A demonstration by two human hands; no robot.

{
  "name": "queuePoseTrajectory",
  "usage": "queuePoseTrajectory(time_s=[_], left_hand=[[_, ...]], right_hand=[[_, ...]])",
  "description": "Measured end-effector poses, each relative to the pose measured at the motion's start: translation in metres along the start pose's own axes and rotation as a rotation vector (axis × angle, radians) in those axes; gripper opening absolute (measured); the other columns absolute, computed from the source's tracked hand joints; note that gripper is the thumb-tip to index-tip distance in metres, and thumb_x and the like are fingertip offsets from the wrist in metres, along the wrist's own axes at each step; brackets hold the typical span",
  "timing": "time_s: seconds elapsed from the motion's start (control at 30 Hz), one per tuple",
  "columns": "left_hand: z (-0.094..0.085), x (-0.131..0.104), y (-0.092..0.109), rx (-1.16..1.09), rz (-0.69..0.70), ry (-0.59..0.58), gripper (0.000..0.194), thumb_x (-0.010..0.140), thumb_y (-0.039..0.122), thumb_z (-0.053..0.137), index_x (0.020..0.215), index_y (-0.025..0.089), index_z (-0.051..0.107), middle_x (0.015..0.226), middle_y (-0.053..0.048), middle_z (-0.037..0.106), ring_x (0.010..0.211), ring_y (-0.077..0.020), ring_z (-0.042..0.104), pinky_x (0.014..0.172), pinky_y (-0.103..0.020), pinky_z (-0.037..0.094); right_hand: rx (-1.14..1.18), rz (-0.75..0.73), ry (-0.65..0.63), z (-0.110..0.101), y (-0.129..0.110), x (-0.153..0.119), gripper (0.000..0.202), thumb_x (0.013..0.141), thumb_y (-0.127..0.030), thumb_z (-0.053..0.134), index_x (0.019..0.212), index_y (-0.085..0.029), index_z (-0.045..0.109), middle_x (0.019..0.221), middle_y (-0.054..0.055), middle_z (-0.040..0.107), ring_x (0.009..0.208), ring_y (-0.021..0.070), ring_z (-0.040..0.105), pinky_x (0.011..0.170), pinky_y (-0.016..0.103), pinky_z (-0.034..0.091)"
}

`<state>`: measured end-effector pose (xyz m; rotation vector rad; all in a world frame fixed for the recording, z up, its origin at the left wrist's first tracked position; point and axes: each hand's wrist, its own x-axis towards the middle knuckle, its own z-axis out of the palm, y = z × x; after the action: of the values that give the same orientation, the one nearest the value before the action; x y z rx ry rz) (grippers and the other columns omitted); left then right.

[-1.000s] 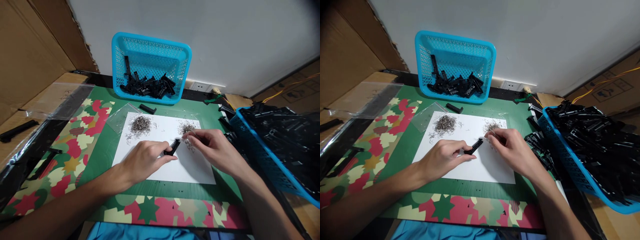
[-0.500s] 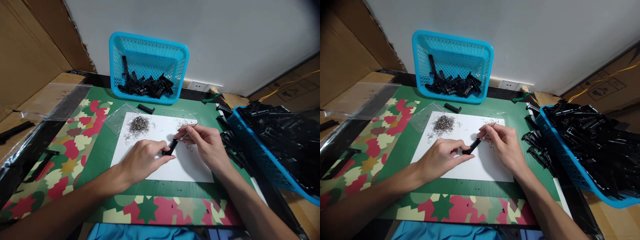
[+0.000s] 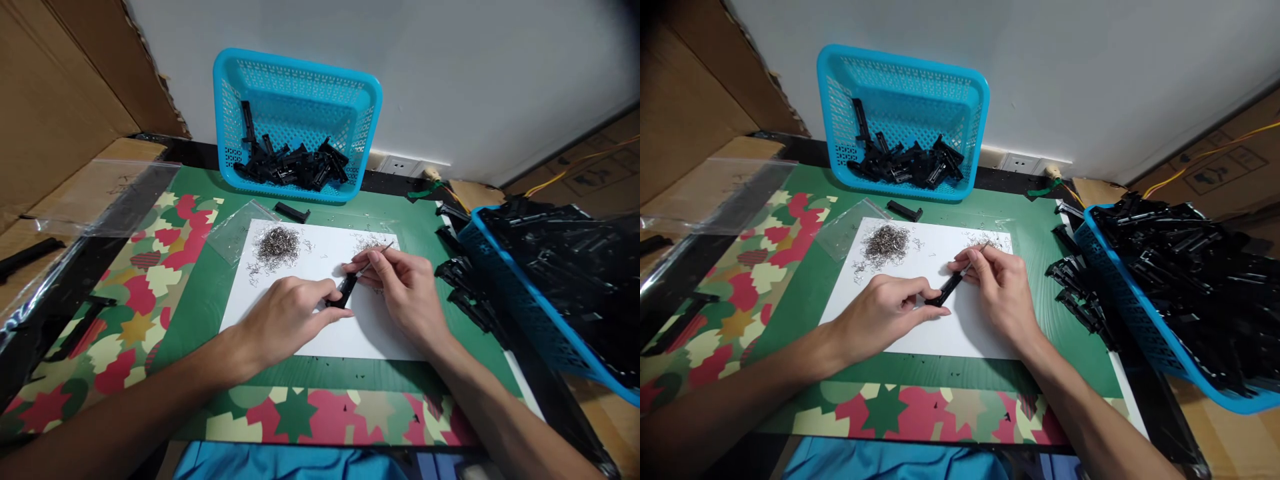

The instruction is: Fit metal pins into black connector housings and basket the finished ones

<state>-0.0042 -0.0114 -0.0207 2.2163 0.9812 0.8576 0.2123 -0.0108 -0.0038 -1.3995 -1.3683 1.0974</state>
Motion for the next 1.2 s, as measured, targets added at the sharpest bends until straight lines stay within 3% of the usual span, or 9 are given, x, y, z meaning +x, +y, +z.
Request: queuePoseTrajectory(time_s=[0.17, 0.37, 0.47, 0.57, 0.63, 0.73, 0.87, 0.97, 1.2], left_hand=[[0.000, 0.000, 0.001, -0.023, -0.022, -0.005, 0.014, 0.088, 0.023, 0.084, 0.089, 0.016, 0.072, 0.069, 0.001, 0.071, 0.055, -0.0122, 0.063, 0.050, -0.024, 0.041], [0.003, -0.001, -0.002, -0.082, -0.066, 0.045, 0.017, 0.094, 0.032, 0.078, 0.091, 0.017, 0.072, 0.058, 0.006, 0.056, 0.049, -0.0081, 0.046, 0.049, -0.023, 0.038], [0.001, 0.001, 0.002, -0.098, -0.064, 0.137, 0.015, 0.094, 0.030, 0.075, 0.090, 0.017, 0.070, 0.057, 0.007, 0.052, 0.048, -0.0079, 0.044, 0.049, -0.022, 0.039], [-0.005, 0.006, 0.007, -0.133, -0.076, 0.271, 0.009, 0.094, 0.025, 0.072, 0.098, 0.018, 0.069, 0.071, 0.002, 0.063, 0.056, -0.0091, 0.053, 0.054, -0.022, 0.045], [-0.010, 0.010, 0.009, -0.202, -0.123, 0.363, 0.011, 0.096, 0.026, 0.069, 0.105, 0.019, 0.067, 0.086, -0.001, 0.068, 0.063, -0.0098, 0.058, 0.057, -0.022, 0.048], [-0.018, 0.015, 0.006, -0.338, -0.181, 0.526, 0.013, 0.099, 0.031, 0.067, 0.106, 0.020, 0.064, 0.095, -0.001, 0.066, 0.064, -0.0085, 0.058, 0.057, -0.021, 0.048], [-0.027, 0.021, -0.002, -0.400, -0.213, 0.663, 0.017, 0.102, 0.038, 0.063, 0.105, 0.021, 0.063, 0.091, 0.000, 0.061, 0.060, -0.0076, 0.051, 0.051, -0.020, 0.043], [-0.030, 0.022, -0.006, -0.371, -0.238, 0.649, 0.018, 0.104, 0.038, 0.060, 0.107, 0.021, 0.064, 0.087, -0.001, 0.061, 0.062, -0.0095, 0.052, 0.053, -0.020, 0.042], [-0.029, 0.022, -0.009, -0.515, -0.275, 0.578, 0.019, 0.105, 0.039, 0.058, 0.105, 0.021, 0.066, 0.074, 0.003, 0.053, 0.057, -0.0097, 0.042, 0.051, -0.022, 0.034]], right_hand=[[-0.048, -0.022, -0.007, 0.001, 0.002, -0.001, 0.036, 0.105, -0.048, 0.059, 0.098, -0.017, 0.076, 0.101, 0.013, 0.081, 0.099, 0.0262, 0.078, 0.088, 0.039, 0.064], [-0.081, -0.084, 0.006, 0.006, 0.005, -0.002, 0.034, 0.105, -0.044, 0.058, 0.100, -0.017, 0.078, 0.100, 0.012, 0.081, 0.095, 0.0245, 0.077, 0.089, 0.041, 0.062], [-0.037, -0.126, 0.053, 0.007, 0.002, -0.002, 0.034, 0.106, -0.045, 0.057, 0.101, -0.018, 0.077, 0.104, 0.012, 0.080, 0.096, 0.0243, 0.076, 0.089, 0.041, 0.062], [-0.070, -0.252, 0.133, 0.005, -0.008, -0.001, 0.032, 0.108, -0.044, 0.053, 0.103, -0.020, 0.073, 0.103, 0.010, 0.078, 0.095, 0.0233, 0.074, 0.090, 0.039, 0.059], [-0.165, -0.306, 0.143, 0.002, -0.015, 0.004, 0.032, 0.110, -0.043, 0.049, 0.104, -0.021, 0.071, 0.092, 0.007, 0.074, 0.085, 0.0208, 0.070, 0.081, 0.035, 0.055], [-0.367, -0.315, 0.089, -0.001, -0.023, 0.016, 0.034, 0.112, -0.039, 0.043, 0.108, -0.020, 0.071, 0.081, 0.003, 0.064, 0.070, 0.0172, 0.057, 0.067, 0.031, 0.043], [-0.583, -0.313, -0.121, 0.004, -0.027, 0.037, 0.027, 0.108, -0.029, 0.049, 0.104, -0.019, 0.074, 0.090, 0.005, 0.069, 0.074, 0.0169, 0.058, 0.069, 0.030, 0.040], [-0.695, -0.309, -0.298, 0.013, -0.026, 0.051, 0.015, 0.098, -0.019, 0.062, 0.099, -0.019, 0.077, 0.092, 0.005, 0.071, 0.075, 0.0167, 0.060, 0.071, 0.029, 0.040], [-0.731, -0.307, -0.350, 0.025, -0.015, 0.069, 0.013, 0.089, -0.013, 0.066, 0.087, -0.019, 0.077, 0.089, 0.005, 0.073, 0.075, 0.0175, 0.062, 0.071, 0.029, 0.041]])
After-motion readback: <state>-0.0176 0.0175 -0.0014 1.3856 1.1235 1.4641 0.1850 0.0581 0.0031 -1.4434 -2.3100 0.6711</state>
